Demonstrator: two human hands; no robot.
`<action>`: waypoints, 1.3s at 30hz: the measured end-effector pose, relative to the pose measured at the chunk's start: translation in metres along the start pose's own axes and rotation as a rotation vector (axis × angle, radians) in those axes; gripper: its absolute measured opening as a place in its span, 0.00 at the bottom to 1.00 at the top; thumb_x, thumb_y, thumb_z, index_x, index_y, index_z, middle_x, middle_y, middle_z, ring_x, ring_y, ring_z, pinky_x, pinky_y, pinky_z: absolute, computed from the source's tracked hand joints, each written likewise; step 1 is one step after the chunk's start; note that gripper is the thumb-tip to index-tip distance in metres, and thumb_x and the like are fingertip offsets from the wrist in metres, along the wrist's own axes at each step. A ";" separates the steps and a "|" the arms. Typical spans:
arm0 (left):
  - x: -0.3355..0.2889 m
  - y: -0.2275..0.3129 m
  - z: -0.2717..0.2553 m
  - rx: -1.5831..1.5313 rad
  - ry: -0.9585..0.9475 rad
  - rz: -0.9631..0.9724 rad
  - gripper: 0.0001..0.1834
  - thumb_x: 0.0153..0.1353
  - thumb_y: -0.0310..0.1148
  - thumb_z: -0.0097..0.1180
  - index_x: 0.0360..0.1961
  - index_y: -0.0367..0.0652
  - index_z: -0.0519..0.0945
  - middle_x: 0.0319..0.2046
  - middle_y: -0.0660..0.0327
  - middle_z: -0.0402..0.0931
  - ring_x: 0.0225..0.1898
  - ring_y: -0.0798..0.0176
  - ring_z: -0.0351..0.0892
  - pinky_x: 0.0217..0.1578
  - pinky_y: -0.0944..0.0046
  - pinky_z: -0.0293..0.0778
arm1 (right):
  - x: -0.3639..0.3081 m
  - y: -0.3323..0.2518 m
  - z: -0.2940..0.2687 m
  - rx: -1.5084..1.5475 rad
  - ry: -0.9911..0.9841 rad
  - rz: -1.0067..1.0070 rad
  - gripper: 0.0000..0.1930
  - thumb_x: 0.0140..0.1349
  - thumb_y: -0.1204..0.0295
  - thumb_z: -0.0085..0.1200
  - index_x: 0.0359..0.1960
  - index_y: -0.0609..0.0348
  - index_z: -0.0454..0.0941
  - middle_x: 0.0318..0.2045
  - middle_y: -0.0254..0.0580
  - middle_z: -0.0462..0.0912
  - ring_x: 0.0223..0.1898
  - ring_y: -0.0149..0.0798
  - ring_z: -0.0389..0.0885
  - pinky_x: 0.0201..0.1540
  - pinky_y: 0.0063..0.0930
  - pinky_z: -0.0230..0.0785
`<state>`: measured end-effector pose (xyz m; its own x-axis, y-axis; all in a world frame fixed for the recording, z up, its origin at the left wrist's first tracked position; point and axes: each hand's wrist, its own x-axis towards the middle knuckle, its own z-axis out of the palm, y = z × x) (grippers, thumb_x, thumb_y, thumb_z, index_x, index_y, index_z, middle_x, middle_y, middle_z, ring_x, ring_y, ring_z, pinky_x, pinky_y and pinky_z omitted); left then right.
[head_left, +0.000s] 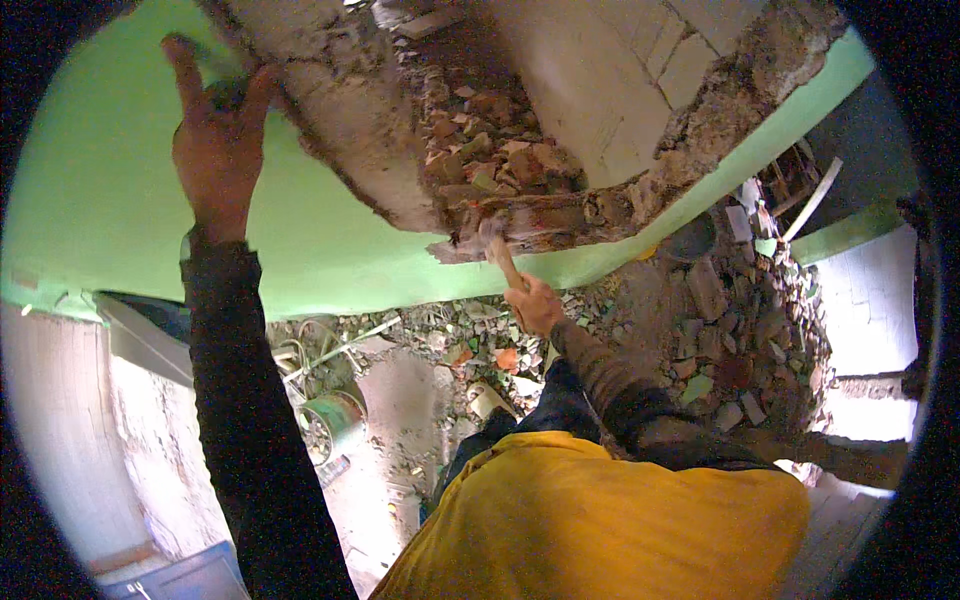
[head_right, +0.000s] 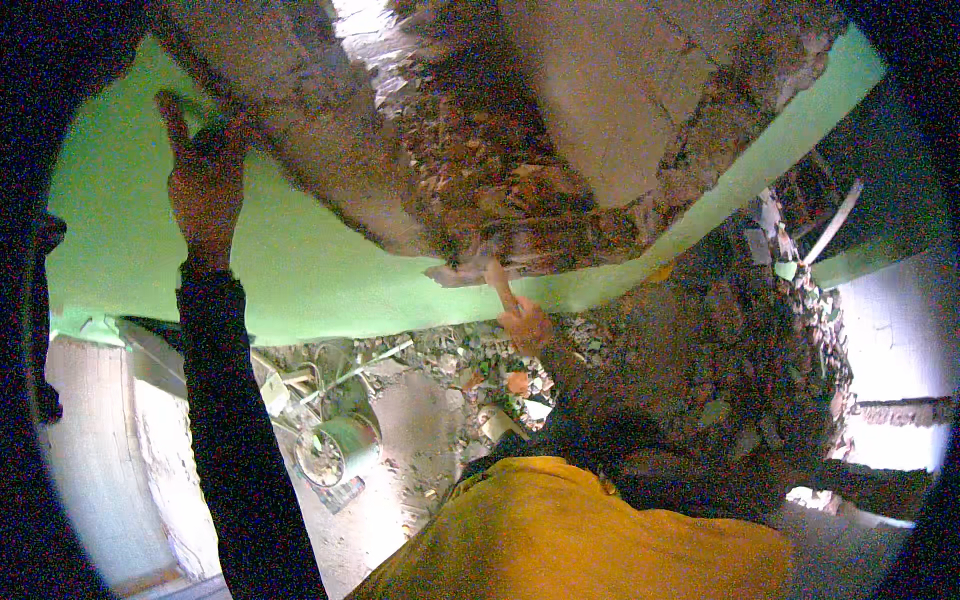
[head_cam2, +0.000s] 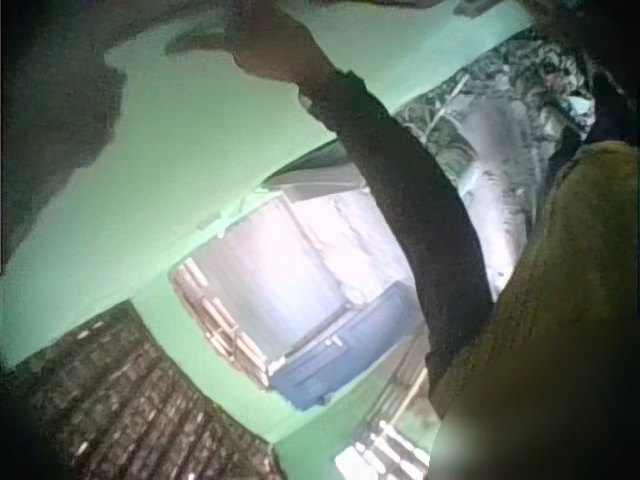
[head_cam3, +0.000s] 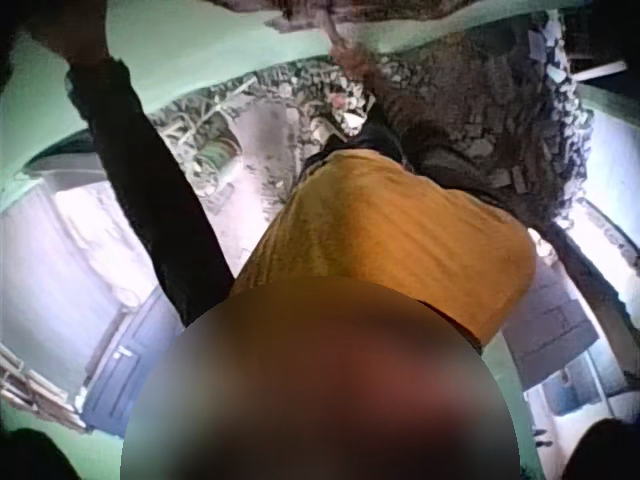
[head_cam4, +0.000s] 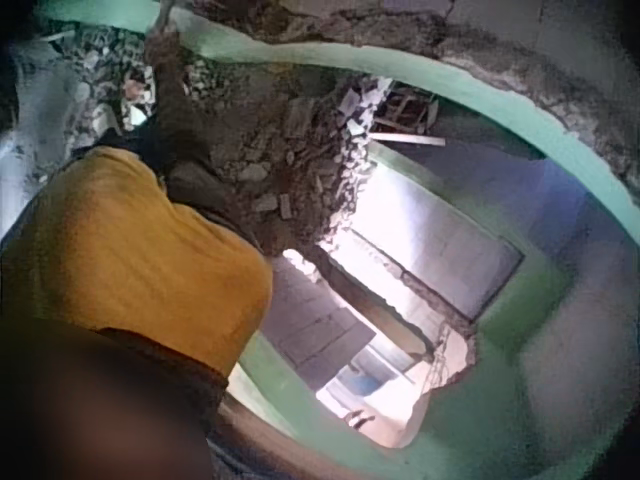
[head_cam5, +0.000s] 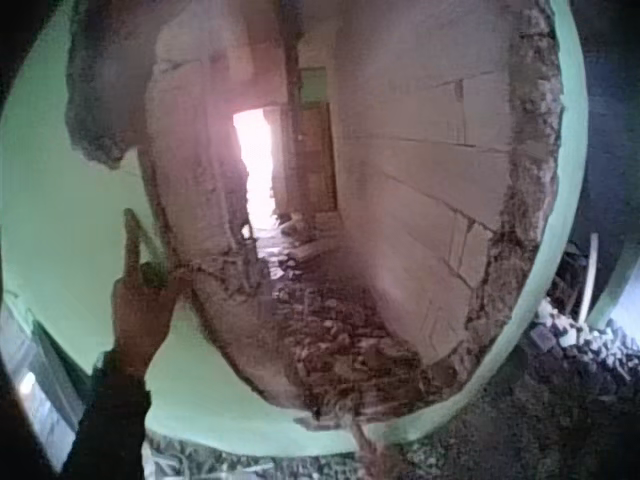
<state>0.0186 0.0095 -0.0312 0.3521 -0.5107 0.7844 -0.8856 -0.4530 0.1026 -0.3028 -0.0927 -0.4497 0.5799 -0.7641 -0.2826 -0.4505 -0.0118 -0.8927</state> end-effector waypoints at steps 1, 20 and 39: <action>-0.001 -0.003 0.000 -0.062 0.010 0.014 0.51 0.56 0.54 0.60 0.70 0.45 0.45 0.23 0.57 0.79 0.25 0.49 0.80 0.27 0.54 0.73 | -0.023 0.001 0.004 0.111 -0.083 0.040 0.24 0.58 0.63 0.56 0.53 0.63 0.71 0.23 0.32 0.75 0.22 0.26 0.72 0.24 0.25 0.67; -0.597 -0.093 -0.128 -0.145 -0.990 -0.903 0.31 0.50 0.46 0.65 0.51 0.34 0.76 0.30 0.43 0.80 0.32 0.43 0.80 0.35 0.50 0.74 | 0.011 -0.100 -0.088 0.448 -0.259 0.149 0.21 0.65 0.57 0.49 0.55 0.52 0.67 0.25 0.35 0.76 0.17 0.31 0.73 0.17 0.28 0.69; -0.651 -0.053 -0.186 -0.326 -0.893 -1.447 0.33 0.53 0.45 0.65 0.55 0.34 0.73 0.14 0.62 0.73 0.12 0.69 0.67 0.13 0.66 0.64 | -0.078 0.001 0.023 0.389 -0.489 0.263 0.17 0.65 0.62 0.52 0.48 0.62 0.69 0.26 0.39 0.74 0.21 0.31 0.73 0.20 0.26 0.70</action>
<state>-0.2198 0.5025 -0.4337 0.7987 -0.1223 -0.5892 0.2933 -0.7758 0.5586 -0.3331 -0.0180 -0.4365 0.7659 -0.3294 -0.5521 -0.3944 0.4375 -0.8081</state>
